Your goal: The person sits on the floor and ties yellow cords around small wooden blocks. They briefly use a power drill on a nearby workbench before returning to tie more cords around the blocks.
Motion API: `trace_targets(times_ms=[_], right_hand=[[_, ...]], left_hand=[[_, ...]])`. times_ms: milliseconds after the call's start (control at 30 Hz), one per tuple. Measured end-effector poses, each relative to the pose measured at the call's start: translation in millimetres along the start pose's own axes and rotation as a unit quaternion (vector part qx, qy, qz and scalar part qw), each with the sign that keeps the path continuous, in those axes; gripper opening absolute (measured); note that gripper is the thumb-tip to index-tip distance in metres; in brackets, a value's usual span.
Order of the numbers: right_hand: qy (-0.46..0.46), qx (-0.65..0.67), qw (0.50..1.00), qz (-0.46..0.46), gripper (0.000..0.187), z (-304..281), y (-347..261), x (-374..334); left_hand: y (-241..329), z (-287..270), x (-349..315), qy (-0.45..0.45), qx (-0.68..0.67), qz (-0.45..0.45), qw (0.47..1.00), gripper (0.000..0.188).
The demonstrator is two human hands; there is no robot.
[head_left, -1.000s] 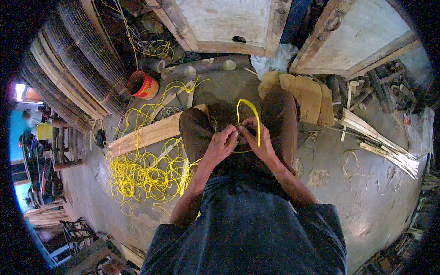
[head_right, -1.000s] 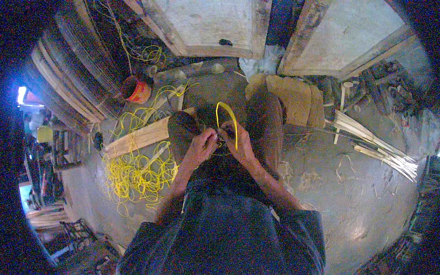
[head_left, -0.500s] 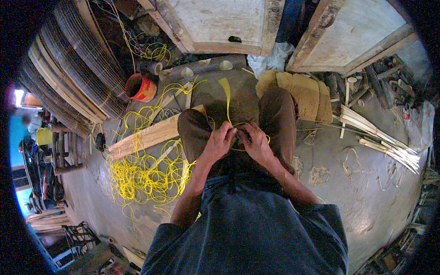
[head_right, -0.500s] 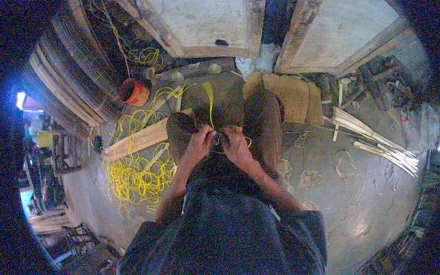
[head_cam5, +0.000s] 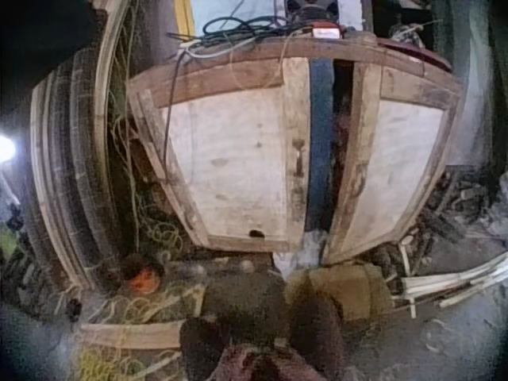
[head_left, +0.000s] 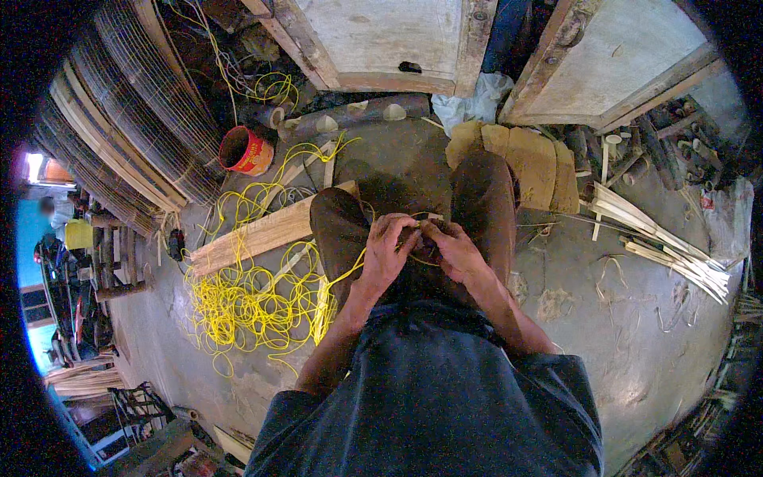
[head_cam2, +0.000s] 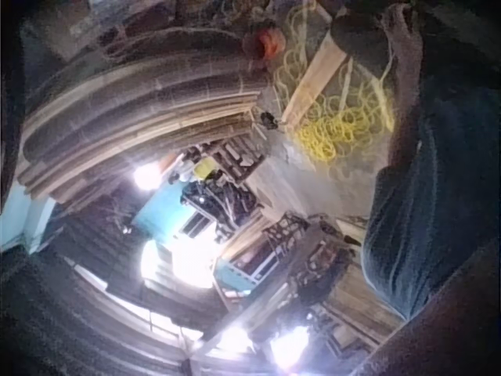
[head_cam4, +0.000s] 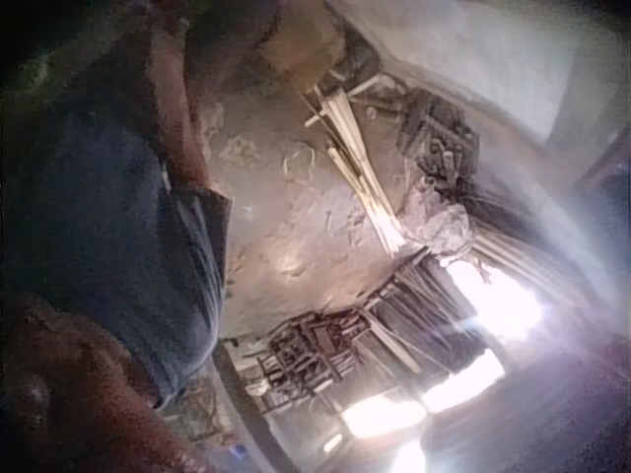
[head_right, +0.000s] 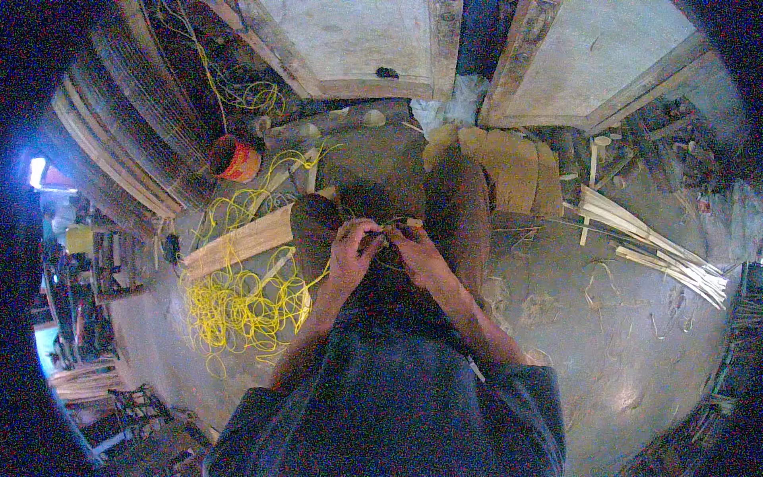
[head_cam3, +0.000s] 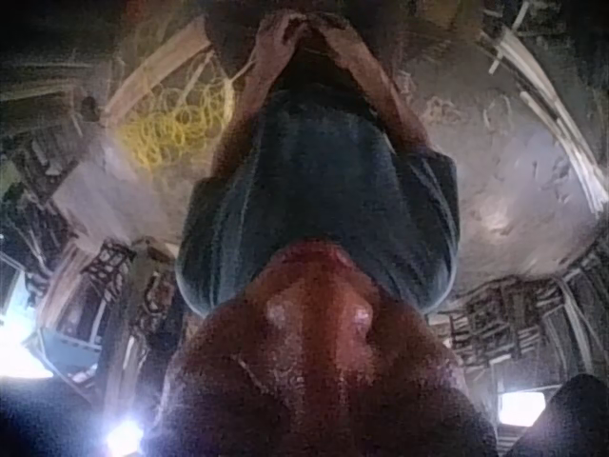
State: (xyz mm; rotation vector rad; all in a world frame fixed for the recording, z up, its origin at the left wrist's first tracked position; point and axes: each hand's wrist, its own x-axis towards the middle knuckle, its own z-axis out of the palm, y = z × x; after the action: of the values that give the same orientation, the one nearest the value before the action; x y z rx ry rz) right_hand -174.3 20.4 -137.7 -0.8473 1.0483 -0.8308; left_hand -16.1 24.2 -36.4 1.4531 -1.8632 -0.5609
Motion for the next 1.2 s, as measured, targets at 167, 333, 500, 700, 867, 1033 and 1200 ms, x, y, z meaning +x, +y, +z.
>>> trace_targets(times_ms=[167,333,500,700,867,1033,1200], right_hand=[[0.092,0.128,0.978,0.137,0.032,37,-82,-25],[0.066,0.045,0.996,0.041,0.025,24,-40,-2],[0.089,-0.014,0.995,0.037,0.027,34,-62,-5],[0.146,-0.254,0.949,-0.114,0.031,37,-60,-8],[0.07,-0.233,0.967,-0.076,0.028,31,-58,5],[0.06,-0.246,0.964,-0.085,0.032,40,-83,-2],[0.131,-0.295,0.937,-0.131,0.033,42,-76,0]], left_hand=[[-6,4,-11,0.026,0.02,-0.022,0.999,0.022],[-6,13,-7,0.091,0.066,0.022,0.993,0.027],[-13,19,-7,0.12,0.071,0.027,0.99,0.031],[-16,29,-12,0.144,-0.037,-0.027,0.988,0.022],[-25,27,-16,0.082,-0.043,-0.073,0.993,0.027],[-30,29,-21,0.005,0.014,-0.082,0.997,0.015],[-27,35,-21,0.141,0.025,-0.045,0.989,0.03]])
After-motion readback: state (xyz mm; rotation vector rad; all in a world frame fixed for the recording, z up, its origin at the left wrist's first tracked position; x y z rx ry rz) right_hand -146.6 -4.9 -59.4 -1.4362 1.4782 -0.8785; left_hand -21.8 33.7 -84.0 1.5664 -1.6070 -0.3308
